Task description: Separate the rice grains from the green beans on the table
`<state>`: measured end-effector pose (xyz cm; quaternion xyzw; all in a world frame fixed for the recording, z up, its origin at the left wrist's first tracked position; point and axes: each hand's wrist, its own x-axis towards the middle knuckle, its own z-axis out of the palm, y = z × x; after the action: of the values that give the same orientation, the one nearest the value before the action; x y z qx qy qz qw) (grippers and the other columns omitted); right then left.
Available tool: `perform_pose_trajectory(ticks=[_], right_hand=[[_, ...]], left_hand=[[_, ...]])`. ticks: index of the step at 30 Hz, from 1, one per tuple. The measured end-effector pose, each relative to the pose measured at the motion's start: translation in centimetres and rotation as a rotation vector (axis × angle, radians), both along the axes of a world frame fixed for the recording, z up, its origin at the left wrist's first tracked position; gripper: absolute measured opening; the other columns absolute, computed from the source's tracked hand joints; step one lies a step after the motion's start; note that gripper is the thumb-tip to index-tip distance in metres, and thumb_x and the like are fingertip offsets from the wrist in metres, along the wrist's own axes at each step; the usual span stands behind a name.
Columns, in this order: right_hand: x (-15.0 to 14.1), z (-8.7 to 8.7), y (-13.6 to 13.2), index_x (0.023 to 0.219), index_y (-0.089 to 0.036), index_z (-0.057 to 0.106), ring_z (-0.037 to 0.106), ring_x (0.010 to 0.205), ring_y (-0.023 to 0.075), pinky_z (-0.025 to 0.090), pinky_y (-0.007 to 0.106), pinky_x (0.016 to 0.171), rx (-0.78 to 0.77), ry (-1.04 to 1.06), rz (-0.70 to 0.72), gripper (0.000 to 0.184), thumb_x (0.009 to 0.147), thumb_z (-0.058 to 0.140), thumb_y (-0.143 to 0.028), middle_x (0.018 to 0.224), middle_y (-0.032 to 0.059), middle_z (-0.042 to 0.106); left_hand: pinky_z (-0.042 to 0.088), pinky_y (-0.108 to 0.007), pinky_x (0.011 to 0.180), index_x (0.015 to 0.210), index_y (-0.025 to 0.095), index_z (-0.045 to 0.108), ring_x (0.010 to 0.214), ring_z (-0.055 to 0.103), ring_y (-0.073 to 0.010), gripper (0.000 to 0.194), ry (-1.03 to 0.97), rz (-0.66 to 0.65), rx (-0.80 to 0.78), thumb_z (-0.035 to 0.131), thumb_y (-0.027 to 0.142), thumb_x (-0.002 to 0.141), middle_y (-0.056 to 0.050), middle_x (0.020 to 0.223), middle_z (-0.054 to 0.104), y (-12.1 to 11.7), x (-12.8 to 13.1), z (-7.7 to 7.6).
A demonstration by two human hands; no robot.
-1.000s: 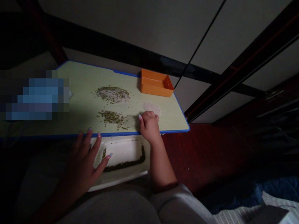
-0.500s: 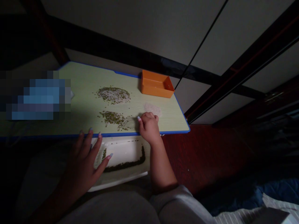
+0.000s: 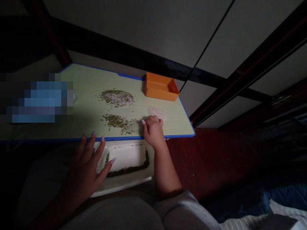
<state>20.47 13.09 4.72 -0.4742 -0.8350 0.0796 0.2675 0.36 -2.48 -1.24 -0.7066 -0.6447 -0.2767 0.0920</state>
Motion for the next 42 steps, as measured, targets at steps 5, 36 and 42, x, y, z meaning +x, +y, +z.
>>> perform_pose_trajectory(ticks=[5,36,42], right_hand=[[0.05,0.02,-0.02,0.074,-0.02,0.054,0.052,0.094,0.0209,0.032,0.037,0.084,-0.004,0.022,0.043,0.032,0.101,0.037,-0.028,0.089,0.0068,0.063],[0.09,0.08,-0.03,0.073,-0.021,0.055,0.052,0.094,0.0202,0.032,0.036,0.085,-0.017,0.015,0.062,0.034,0.101,0.037,-0.03,0.088,0.0055,0.063],[0.14,-0.01,0.02,0.071,-0.021,0.052,0.053,0.094,0.0206,0.033,0.037,0.085,-0.002,0.038,0.056,0.035,0.101,0.037,-0.031,0.087,0.0059,0.063]], left_hand=[[0.034,-0.064,0.112,0.156,0.02,0.011,0.15,0.018,-0.0444,0.084,-0.003,-0.002,0.013,0.056,0.038,0.087,-0.023,0.16,0.024,-0.02,0.06,-0.16],[0.033,-0.064,0.113,0.156,0.023,0.009,0.15,0.016,-0.0437,0.084,-0.019,-0.01,0.0,0.055,0.039,0.087,-0.02,0.163,0.019,0.04,0.01,-0.16],[0.033,-0.064,0.113,0.156,0.021,0.011,0.15,0.016,-0.0438,0.084,-0.017,-0.005,-0.006,0.056,0.038,0.087,-0.022,0.162,0.022,-0.03,-0.01,-0.17]])
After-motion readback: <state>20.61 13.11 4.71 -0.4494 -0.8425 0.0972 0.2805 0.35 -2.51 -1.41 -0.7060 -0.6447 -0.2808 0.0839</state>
